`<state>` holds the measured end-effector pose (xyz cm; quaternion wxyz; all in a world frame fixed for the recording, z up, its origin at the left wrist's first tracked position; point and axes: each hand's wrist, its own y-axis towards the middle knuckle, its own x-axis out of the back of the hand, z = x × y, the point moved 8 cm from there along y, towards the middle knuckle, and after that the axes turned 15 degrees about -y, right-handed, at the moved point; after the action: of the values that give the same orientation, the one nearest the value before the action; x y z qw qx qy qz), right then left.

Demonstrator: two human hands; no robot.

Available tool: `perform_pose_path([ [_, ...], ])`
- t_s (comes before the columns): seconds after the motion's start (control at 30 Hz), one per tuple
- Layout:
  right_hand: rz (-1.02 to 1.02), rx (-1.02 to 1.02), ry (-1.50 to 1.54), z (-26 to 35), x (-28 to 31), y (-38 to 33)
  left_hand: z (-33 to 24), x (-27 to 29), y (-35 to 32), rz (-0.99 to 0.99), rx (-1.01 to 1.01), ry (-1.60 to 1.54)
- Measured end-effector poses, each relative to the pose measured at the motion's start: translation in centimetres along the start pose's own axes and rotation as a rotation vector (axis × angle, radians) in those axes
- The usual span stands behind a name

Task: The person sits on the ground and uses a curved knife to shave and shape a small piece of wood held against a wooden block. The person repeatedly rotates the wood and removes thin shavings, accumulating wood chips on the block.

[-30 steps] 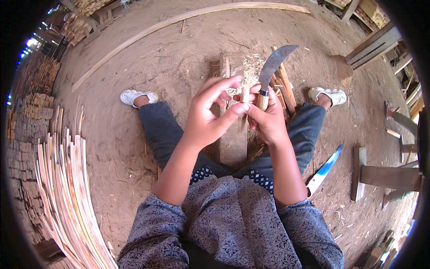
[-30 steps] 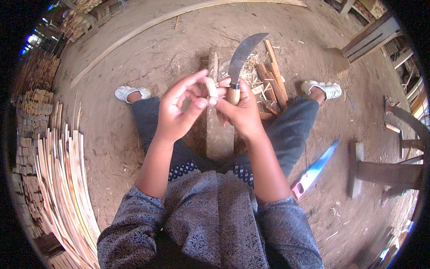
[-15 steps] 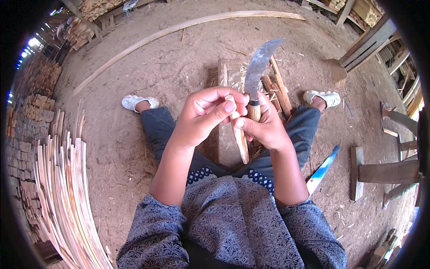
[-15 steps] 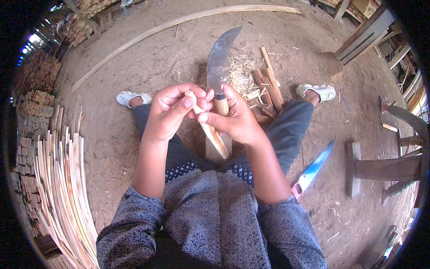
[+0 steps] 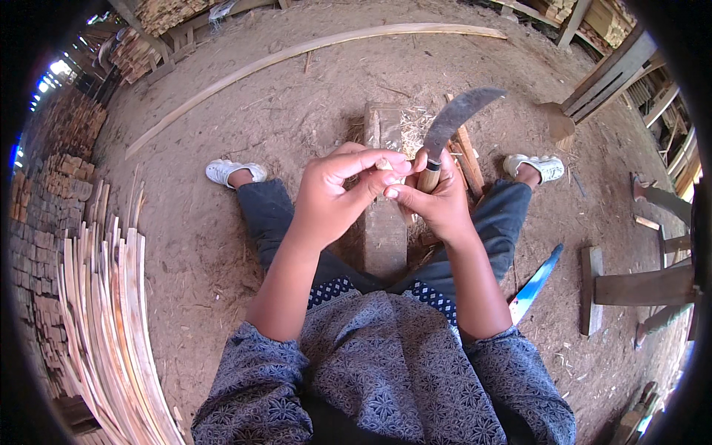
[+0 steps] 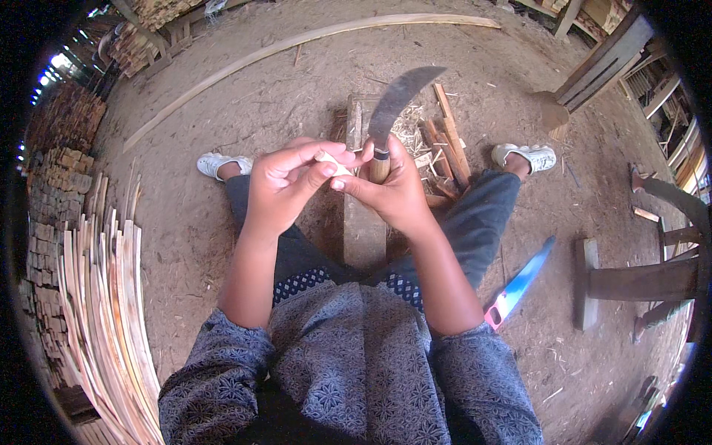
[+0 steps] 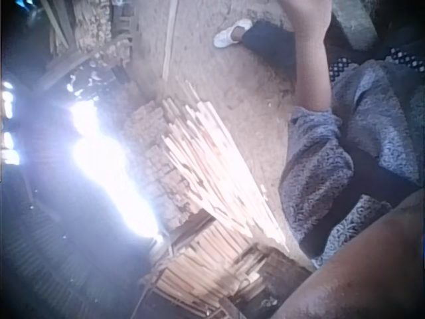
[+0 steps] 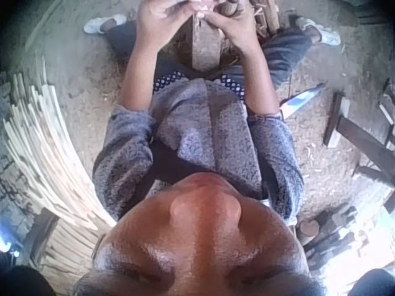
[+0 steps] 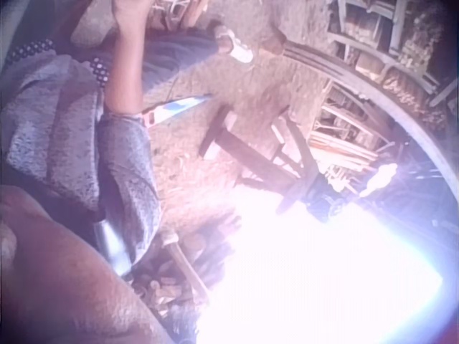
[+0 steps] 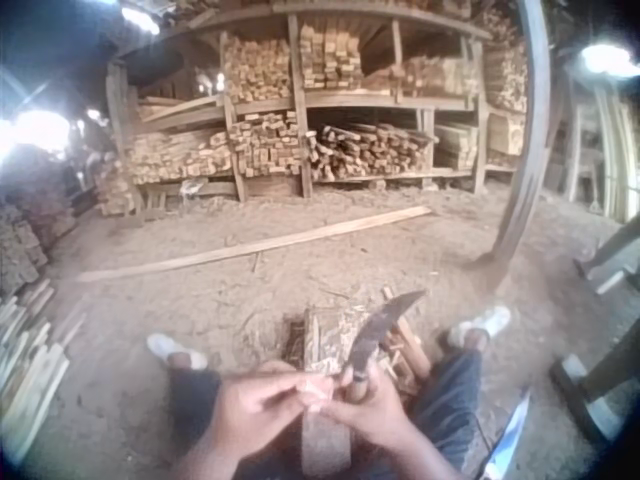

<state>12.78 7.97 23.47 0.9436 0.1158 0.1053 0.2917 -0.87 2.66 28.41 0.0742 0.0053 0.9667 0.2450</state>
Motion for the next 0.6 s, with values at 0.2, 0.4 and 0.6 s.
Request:
perform_pose_path([
  [0.2,-0.068,0.158,0.067,-0.3,0.7,0.0,-2.7,-1.4,-1.1,-0.072,-0.272,0.262],
  [0.4,-0.107,0.232,0.136,-0.1,0.3,0.1,-3.0,-2.4,-1.3,-0.072,-0.336,0.220],
  [0.6,-0.127,0.196,0.179,0.1,-0.1,0.2,-2.7,-2.2,-1.6,-0.108,-0.388,0.141],
])
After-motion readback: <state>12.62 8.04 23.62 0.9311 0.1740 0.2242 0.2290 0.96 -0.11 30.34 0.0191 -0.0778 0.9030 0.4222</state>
